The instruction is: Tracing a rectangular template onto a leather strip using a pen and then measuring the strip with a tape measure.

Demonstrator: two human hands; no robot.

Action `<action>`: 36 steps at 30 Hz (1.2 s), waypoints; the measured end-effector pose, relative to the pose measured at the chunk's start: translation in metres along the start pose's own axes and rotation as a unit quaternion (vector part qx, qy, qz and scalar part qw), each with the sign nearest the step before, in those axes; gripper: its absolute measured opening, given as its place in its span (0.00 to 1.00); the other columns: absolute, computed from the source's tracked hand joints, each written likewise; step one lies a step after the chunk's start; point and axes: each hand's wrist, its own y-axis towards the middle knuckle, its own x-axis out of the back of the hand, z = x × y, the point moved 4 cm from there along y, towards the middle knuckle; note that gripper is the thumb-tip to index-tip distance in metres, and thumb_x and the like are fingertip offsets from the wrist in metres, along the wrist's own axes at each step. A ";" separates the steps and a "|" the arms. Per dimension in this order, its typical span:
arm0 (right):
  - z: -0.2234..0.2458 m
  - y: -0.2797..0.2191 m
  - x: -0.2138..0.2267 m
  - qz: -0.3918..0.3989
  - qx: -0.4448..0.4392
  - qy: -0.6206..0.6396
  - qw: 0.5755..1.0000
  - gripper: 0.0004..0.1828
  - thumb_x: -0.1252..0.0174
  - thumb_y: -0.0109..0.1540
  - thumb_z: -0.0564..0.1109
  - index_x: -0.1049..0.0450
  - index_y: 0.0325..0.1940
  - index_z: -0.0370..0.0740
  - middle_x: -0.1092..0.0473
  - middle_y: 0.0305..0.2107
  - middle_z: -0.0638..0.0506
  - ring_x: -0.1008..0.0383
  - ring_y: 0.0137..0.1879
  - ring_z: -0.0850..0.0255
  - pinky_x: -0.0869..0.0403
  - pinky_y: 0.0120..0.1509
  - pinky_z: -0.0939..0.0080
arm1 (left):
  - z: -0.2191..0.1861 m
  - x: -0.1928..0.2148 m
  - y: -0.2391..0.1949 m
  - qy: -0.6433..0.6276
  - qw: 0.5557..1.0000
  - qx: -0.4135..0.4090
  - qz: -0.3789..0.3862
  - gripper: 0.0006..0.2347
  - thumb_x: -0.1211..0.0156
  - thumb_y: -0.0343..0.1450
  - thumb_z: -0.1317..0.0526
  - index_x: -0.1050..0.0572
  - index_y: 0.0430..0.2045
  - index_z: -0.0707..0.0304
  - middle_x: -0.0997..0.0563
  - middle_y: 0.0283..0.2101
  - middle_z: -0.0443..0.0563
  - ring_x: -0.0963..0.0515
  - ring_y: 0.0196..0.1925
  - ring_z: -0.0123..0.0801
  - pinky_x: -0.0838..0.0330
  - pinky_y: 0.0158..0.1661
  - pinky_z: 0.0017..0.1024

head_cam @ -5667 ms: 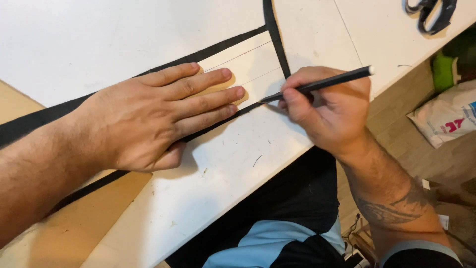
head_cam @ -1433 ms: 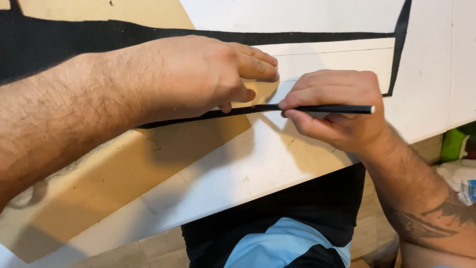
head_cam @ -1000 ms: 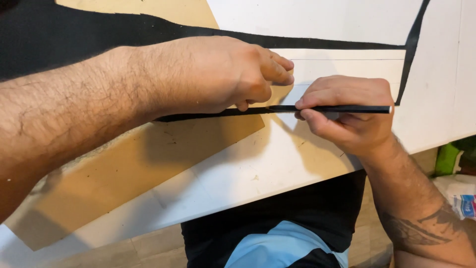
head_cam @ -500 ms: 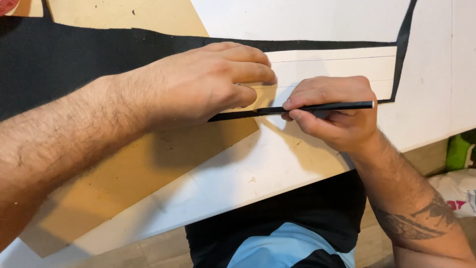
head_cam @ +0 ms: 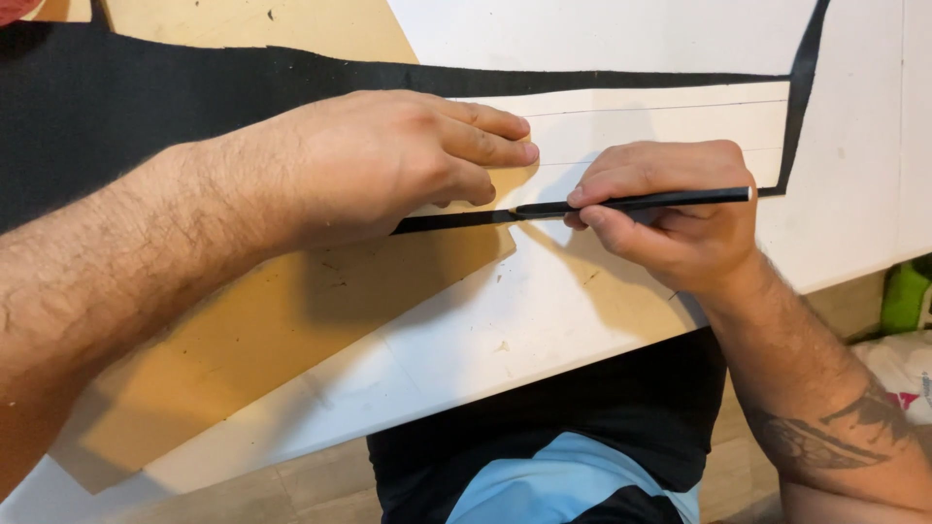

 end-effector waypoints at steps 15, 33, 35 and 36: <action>0.008 0.007 -0.007 0.005 0.021 -0.018 1.000 0.05 0.45 0.63 0.29 0.27 0.37 0.18 0.27 0.27 0.33 0.21 0.33 0.45 0.23 0.42 0.54 | 0.003 0.000 -0.002 -0.031 0.999 -0.020 -0.007 0.07 0.51 0.70 0.75 0.24 0.28 0.71 0.26 0.66 0.65 0.33 0.72 0.58 0.34 0.62 0.47; 0.024 0.026 -0.024 0.031 0.063 -0.088 0.994 0.02 0.39 0.62 0.27 0.25 0.36 0.20 0.27 0.27 0.35 0.24 0.33 0.46 0.24 0.41 0.56 | -0.001 0.010 -0.006 0.096 0.995 -0.019 0.007 0.03 0.39 0.71 0.66 0.20 0.28 0.63 0.28 0.42 0.52 0.26 0.56 0.49 0.22 0.38 0.41; 0.026 0.032 -0.032 0.039 0.073 -0.083 0.993 0.03 0.38 0.62 0.29 0.24 0.37 0.22 0.26 0.28 0.35 0.23 0.34 0.46 0.23 0.43 0.56 | -0.004 0.018 -0.008 0.025 0.999 -0.042 -0.006 0.04 0.44 0.71 0.71 0.22 0.28 0.67 0.25 0.41 0.53 0.26 0.51 0.48 0.25 0.41 0.41; 0.027 0.033 -0.036 0.046 0.079 -0.080 0.993 0.04 0.37 0.63 0.31 0.23 0.38 0.23 0.25 0.30 0.36 0.23 0.35 0.47 0.23 0.44 0.56 | -0.006 0.022 -0.008 -0.049 0.996 -0.069 -0.020 0.06 0.48 0.72 0.77 0.25 0.28 0.71 0.23 0.41 0.55 0.26 0.45 0.48 0.28 0.43 0.42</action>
